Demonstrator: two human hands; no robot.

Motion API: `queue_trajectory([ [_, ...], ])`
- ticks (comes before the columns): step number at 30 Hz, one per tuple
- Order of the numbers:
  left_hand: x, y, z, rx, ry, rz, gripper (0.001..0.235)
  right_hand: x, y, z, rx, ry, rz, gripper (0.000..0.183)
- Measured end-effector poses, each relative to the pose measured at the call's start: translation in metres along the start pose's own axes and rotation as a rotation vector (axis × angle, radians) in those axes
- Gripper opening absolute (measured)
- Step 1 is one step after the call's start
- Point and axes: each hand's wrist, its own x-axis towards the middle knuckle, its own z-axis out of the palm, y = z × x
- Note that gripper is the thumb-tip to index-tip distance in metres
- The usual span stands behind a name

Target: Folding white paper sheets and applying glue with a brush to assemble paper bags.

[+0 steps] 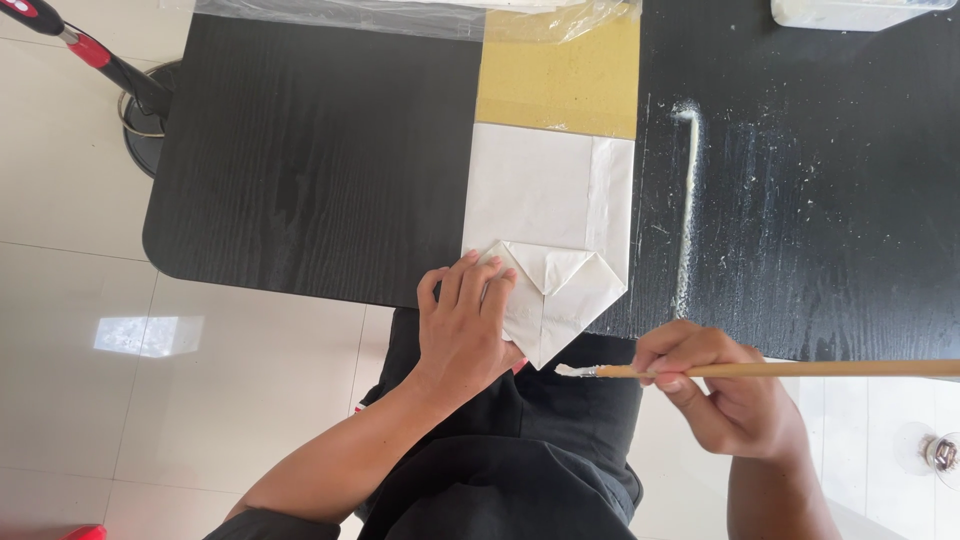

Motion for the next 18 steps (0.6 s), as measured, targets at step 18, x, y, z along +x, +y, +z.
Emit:
queue_trajectory([
  [18, 0.003, 0.001, -0.001, 0.001, -0.028, 0.011, 0.066, 0.006, 0.008, -0.004, -0.036, 0.006, -0.023, 0.011],
])
